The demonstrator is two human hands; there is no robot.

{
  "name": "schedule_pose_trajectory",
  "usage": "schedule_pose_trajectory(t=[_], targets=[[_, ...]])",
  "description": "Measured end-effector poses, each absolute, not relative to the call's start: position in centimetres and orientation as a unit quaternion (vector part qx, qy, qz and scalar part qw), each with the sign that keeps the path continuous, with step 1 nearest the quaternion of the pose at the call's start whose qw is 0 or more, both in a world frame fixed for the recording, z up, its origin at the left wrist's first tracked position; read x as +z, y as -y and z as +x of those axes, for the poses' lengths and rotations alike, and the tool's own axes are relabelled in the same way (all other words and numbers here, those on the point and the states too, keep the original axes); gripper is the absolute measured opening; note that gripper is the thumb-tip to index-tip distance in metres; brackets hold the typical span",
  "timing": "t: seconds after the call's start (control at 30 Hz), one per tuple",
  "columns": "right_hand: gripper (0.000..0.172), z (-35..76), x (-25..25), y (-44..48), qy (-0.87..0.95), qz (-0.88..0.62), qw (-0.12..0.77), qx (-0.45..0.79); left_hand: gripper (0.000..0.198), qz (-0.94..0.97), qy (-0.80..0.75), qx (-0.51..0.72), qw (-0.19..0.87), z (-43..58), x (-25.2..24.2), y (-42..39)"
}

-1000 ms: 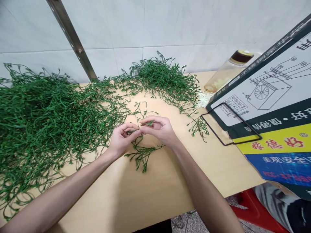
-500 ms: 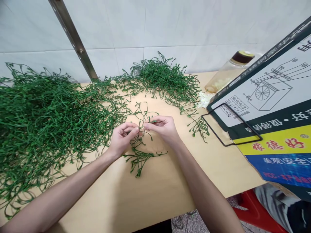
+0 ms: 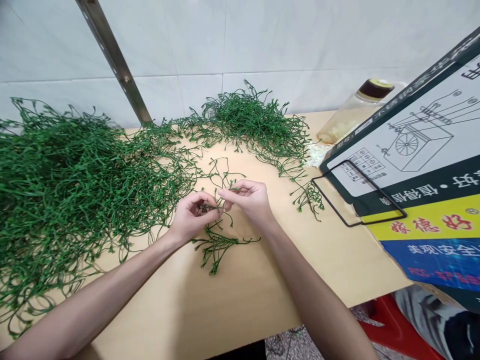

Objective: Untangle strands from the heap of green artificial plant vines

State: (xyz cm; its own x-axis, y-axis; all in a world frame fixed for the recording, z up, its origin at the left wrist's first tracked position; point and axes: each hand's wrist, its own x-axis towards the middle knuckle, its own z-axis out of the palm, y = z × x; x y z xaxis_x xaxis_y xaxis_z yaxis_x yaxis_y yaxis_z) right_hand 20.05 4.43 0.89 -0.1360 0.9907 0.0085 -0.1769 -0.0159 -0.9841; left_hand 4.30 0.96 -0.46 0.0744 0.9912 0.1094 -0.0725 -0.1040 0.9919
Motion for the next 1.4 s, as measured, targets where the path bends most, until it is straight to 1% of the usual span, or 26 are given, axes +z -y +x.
schedule_pose_trajectory(t=[0.13, 0.33, 0.47, 0.57, 0.63, 0.8, 0.93, 1.13, 1.27, 1.3, 1.4], targets=[[0.034, 20.0, 0.9, -4.4, 0.479, -0.422, 0.518, 0.569, 0.022, 0.517, -0.419, 0.537, 0.518, 4.3, -0.7, -1.1], [0.038, 19.6, 0.9, -4.1, 0.476, -0.423, 0.504, 0.583, 0.038, 0.505, -0.432, 0.534, 0.522, 4.2, -0.3, -1.0], [0.040, 19.4, 1.0, -3.9, 0.472, -0.418, 0.504, 0.590, 0.048, 0.512, -0.445, 0.535, 0.503, 4.4, -0.5, -1.0], [0.039, 19.4, 0.9, -4.0, 0.474, -0.422, 0.497, 0.592, 0.054, 0.519, -0.439, 0.544, 0.492, 4.5, -0.9, -1.1], [0.038, 19.3, 0.9, -4.0, 0.476, -0.429, 0.492, 0.589, 0.052, 0.529, -0.425, 0.554, 0.482, 4.5, -1.1, -1.3], [0.039, 19.1, 1.2, -3.9, 0.458, -0.437, 0.500, 0.591, 0.038, 0.521, -0.401, 0.618, 0.432, 4.5, -1.3, -1.5], [0.038, 18.9, 1.2, -3.8, 0.441, -0.435, 0.497, 0.608, 0.033, 0.481, -0.406, 0.630, 0.455, 4.6, -1.3, -1.2], [0.035, 19.3, 0.9, -4.1, 0.446, -0.419, 0.484, 0.626, 0.040, 0.435, -0.430, 0.608, 0.506, 4.4, -1.1, -1.0], [0.045, 19.8, 0.7, -4.2, 0.464, -0.383, 0.458, 0.654, 0.044, 0.429, -0.435, 0.590, 0.528, 4.0, -0.6, -1.2], [0.043, 19.9, 0.7, -4.1, 0.470, -0.373, 0.448, 0.662, 0.043, 0.429, -0.429, 0.582, 0.541, 4.0, -0.5, -1.2], [0.028, 20.1, 0.7, -4.1, 0.495, -0.341, 0.436, 0.670, 0.040, 0.427, -0.401, 0.563, 0.583, 3.8, -0.3, -1.3]])
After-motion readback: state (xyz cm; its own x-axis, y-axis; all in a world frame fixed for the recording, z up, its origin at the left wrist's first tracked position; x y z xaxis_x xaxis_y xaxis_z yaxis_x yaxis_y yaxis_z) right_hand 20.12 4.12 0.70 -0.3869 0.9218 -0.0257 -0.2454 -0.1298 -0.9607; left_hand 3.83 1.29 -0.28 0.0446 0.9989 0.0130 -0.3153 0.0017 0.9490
